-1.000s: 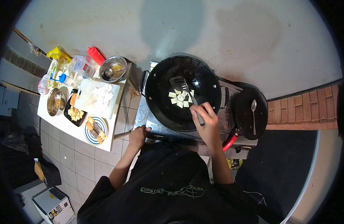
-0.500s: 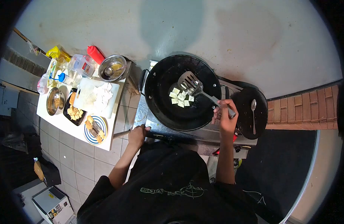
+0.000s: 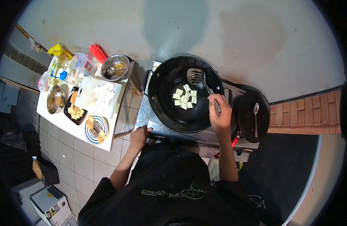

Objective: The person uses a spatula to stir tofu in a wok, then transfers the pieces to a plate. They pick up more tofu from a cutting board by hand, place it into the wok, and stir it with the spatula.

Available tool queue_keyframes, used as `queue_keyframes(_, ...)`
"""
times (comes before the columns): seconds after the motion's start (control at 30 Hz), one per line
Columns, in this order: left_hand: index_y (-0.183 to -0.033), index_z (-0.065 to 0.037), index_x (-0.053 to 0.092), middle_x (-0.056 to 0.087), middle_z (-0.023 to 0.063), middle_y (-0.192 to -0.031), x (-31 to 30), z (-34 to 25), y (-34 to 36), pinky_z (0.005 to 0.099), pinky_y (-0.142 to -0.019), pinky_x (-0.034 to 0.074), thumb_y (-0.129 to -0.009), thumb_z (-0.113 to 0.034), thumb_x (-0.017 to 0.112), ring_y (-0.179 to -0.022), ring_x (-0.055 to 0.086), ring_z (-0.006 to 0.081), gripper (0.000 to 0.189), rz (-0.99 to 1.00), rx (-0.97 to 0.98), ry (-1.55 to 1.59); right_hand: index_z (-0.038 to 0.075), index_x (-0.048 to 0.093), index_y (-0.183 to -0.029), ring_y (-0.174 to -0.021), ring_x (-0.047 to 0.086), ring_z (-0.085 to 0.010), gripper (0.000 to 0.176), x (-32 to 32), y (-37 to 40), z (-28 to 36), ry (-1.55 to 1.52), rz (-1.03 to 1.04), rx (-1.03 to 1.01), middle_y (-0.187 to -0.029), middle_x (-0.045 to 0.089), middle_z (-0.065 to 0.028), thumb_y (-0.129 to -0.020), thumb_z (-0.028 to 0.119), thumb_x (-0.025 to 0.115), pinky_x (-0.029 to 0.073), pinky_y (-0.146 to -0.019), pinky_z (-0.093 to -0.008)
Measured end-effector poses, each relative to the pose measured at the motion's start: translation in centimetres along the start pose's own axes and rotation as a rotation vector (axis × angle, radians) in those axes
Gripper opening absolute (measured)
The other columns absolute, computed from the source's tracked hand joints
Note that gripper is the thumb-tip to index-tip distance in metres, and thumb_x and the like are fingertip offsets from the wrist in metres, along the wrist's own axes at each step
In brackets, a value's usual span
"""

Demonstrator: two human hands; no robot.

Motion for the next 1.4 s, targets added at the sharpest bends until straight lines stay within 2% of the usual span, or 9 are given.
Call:
queue_keyframes(0.47, -0.097, -0.005, 0.062, 0.066, 0.0234, -0.088, -0.5, -0.5, 0.0, 0.0551, -0.072, 0.048, -0.097, -0.052, 0.041, -0.086, 0.064, 0.0435, 0.051, 0.026, 0.000, 0.006, 0.000, 0.059, -0.095, -0.069, 0.057, -0.0311, 0.006, 0.6, 0.3, 0.3, 0.031, 0.023, 0.007, -0.078, 0.056, -0.0148, -0.089, 0.001, 0.058, 0.045, -0.063, -0.0375)
queue_keyframes(0.53, -0.097, -0.004, 0.061, 0.067, 0.0226, -0.087, -1.0, -1.1, 0.2, 0.0523, -0.070, 0.051, -0.098, -0.047, 0.043, -0.084, 0.066, 0.0400, 0.047, 0.016, 0.038, -0.025, 0.000, 0.060, -0.095, -0.069, 0.057, -0.0311, 0.006, 0.7, 0.4, 0.1, 0.029, 0.029, 0.023, -0.078, 0.056, -0.0147, -0.088, 0.001, 0.058, 0.045, -0.063, -0.0375)
queue_keyframes(0.77, -0.099, -0.005, 0.062, 0.067, 0.0229, -0.089, -0.7, -0.9, 0.0, 0.0524, -0.072, 0.051, -0.098, -0.047, 0.042, -0.086, 0.066, 0.0396, 0.046, 0.057, 0.013, -0.046, 0.000, 0.060, -0.094, -0.070, 0.057, -0.0314, 0.006, 0.7, 0.5, 0.1, 0.024, 0.017, 0.003, -0.079, 0.057, -0.0152, -0.088, 0.001, 0.059, 0.046, -0.064, -0.0382)
queue_keyframes(0.83, -0.100, -0.005, 0.061, 0.066, 0.0238, -0.089, -0.2, -0.3, -0.2, 0.0555, -0.074, 0.048, -0.096, -0.057, 0.038, -0.088, 0.064, 0.0443, 0.057, 0.047, -0.006, -0.004, 0.000, 0.060, -0.094, -0.070, 0.058, -0.0316, 0.006, 0.7, 0.6, 0.0, 0.020, 0.025, 0.016, -0.079, 0.057, -0.0153, -0.088, 0.001, 0.059, 0.046, -0.064, -0.0383)
queue_keyframes(0.97, -0.100, -0.005, 0.061, 0.066, 0.0236, -0.089, -0.3, -0.3, -0.1, 0.0554, -0.074, 0.049, -0.096, -0.058, 0.037, -0.088, 0.064, 0.0446, 0.058, 0.044, -0.005, 0.000, 0.000, 0.059, -0.094, -0.071, 0.057, -0.0319, 0.006, 0.7, 0.5, 0.2, 0.022, 0.027, -0.002, -0.079, 0.057, -0.0156, -0.088, 0.002, 0.059, 0.046, -0.064, -0.0379)
queue_keyframes(1.33, -0.096, -0.004, 0.060, 0.066, 0.0237, -0.087, 0.0, -0.2, -0.1, 0.0546, -0.070, 0.049, -0.098, -0.048, 0.042, -0.085, 0.064, 0.0440, 0.048, 0.029, 0.008, -0.019, -0.001, 0.059, -0.094, -0.073, 0.058, -0.0325, 0.006, -1.1, 0.8, 0.8, 0.017, 0.000, 0.042, -0.081, 0.058, -0.0156, -0.088, 0.000, 0.058, 0.047, -0.068, -0.0375)
queue_keyframes(1.4, -0.094, -0.003, 0.059, 0.066, 0.0236, -0.086, 0.0, -0.2, -0.1, 0.0544, -0.070, 0.048, -0.098, -0.048, 0.041, -0.085, 0.064, 0.0442, 0.048, 0.007, 0.029, -0.019, -0.002, 0.060, -0.094, -0.076, 0.060, -0.0327, 0.007, -2.4, 1.0, 1.5, -0.026, -0.081, -0.011, -0.084, 0.060, -0.0161, -0.087, -0.001, 0.057, 0.048, -0.071, -0.0365)
Point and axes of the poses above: each hand's wrist, its own y-axis away from the middle knuckle, its own x-axis out of the palm, z = x × y, the point moved 9 cm from there along -y, towards the middle knuckle
